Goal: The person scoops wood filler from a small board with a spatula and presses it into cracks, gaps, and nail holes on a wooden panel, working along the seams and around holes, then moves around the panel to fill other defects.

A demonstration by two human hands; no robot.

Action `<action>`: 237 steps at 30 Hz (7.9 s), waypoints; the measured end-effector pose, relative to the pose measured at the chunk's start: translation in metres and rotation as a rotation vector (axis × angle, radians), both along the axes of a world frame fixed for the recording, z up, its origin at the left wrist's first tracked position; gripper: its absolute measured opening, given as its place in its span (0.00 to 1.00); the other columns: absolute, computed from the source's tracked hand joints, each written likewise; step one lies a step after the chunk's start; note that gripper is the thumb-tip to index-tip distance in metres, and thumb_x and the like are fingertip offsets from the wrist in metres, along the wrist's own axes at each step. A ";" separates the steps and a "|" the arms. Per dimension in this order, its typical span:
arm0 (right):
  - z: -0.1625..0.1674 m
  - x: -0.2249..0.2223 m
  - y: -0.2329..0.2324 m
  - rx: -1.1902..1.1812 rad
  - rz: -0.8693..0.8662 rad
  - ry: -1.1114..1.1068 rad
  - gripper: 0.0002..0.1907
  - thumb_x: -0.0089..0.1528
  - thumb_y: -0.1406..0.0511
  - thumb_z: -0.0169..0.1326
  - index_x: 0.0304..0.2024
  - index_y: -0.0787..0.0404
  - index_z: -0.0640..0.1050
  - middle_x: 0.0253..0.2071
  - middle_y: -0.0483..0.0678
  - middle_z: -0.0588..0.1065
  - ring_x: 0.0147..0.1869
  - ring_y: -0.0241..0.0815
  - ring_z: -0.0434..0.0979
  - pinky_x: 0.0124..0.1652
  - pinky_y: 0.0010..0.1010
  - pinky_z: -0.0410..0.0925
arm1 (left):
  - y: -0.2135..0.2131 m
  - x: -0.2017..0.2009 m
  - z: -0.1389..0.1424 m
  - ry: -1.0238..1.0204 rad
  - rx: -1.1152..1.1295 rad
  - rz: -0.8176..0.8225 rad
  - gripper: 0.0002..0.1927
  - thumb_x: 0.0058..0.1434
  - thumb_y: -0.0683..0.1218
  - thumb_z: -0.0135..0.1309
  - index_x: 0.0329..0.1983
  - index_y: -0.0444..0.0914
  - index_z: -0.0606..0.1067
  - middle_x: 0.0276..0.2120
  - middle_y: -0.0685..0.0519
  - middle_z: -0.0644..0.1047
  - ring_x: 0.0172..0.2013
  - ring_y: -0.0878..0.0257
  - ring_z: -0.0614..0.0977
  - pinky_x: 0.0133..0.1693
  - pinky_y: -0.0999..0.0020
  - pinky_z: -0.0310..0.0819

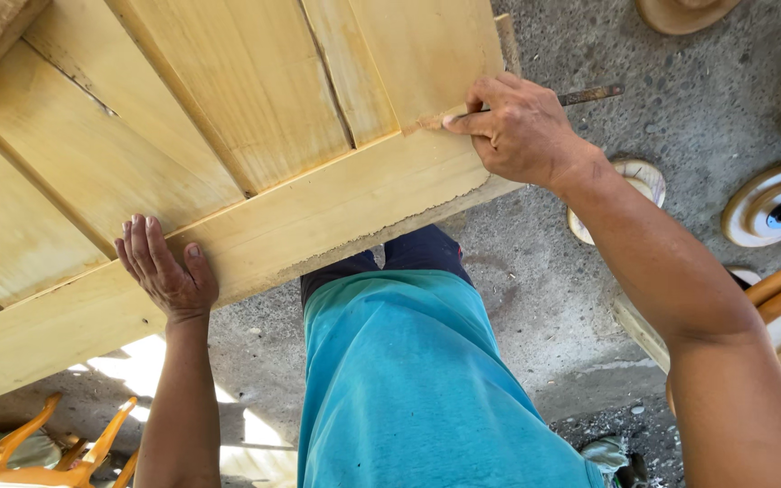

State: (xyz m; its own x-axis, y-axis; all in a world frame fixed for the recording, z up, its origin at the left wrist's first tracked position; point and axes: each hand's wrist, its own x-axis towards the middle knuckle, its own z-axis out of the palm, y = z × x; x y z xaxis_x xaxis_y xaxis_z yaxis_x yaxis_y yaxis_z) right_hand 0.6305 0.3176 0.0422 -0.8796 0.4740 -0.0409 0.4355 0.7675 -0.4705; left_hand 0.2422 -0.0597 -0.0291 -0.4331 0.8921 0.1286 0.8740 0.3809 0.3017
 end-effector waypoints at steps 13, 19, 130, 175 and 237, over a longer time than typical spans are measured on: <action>-0.003 0.008 0.002 -0.021 -0.047 0.011 0.13 0.62 0.69 0.59 0.45 0.47 0.87 0.41 0.42 0.74 0.47 0.43 0.76 0.44 0.36 0.73 | -0.001 0.003 -0.001 0.004 -0.009 0.010 0.29 0.78 0.55 0.41 0.72 0.29 0.64 0.69 0.36 0.68 0.72 0.38 0.65 0.74 0.39 0.48; 0.003 0.004 -0.044 -0.082 -0.370 -0.009 0.15 0.65 0.71 0.59 0.53 0.54 0.85 0.40 0.49 0.74 0.43 0.46 0.78 0.37 0.35 0.72 | 0.002 0.004 0.000 0.000 0.012 -0.013 0.30 0.77 0.55 0.41 0.72 0.29 0.64 0.69 0.36 0.68 0.72 0.38 0.66 0.73 0.39 0.49; -0.001 0.040 0.020 0.160 -0.007 0.088 0.11 0.65 0.70 0.60 0.46 0.50 0.87 0.40 0.38 0.75 0.44 0.38 0.73 0.43 0.29 0.72 | 0.000 0.007 0.005 0.101 -0.045 0.011 0.27 0.82 0.54 0.42 0.73 0.30 0.66 0.69 0.34 0.69 0.73 0.37 0.66 0.75 0.37 0.46; -0.001 0.072 0.025 0.157 -0.132 0.095 0.12 0.64 0.71 0.60 0.48 0.51 0.87 0.42 0.40 0.75 0.43 0.42 0.75 0.41 0.33 0.72 | 0.000 0.010 0.007 0.071 -0.032 -0.010 0.28 0.81 0.53 0.39 0.73 0.28 0.67 0.68 0.34 0.70 0.72 0.37 0.67 0.74 0.38 0.46; -0.018 0.066 -0.029 -0.012 -0.457 0.099 0.14 0.66 0.71 0.59 0.53 0.54 0.84 0.41 0.46 0.74 0.43 0.44 0.76 0.37 0.33 0.73 | 0.006 0.013 0.006 0.057 -0.013 0.016 0.27 0.78 0.52 0.42 0.71 0.29 0.66 0.67 0.35 0.71 0.71 0.38 0.68 0.74 0.40 0.48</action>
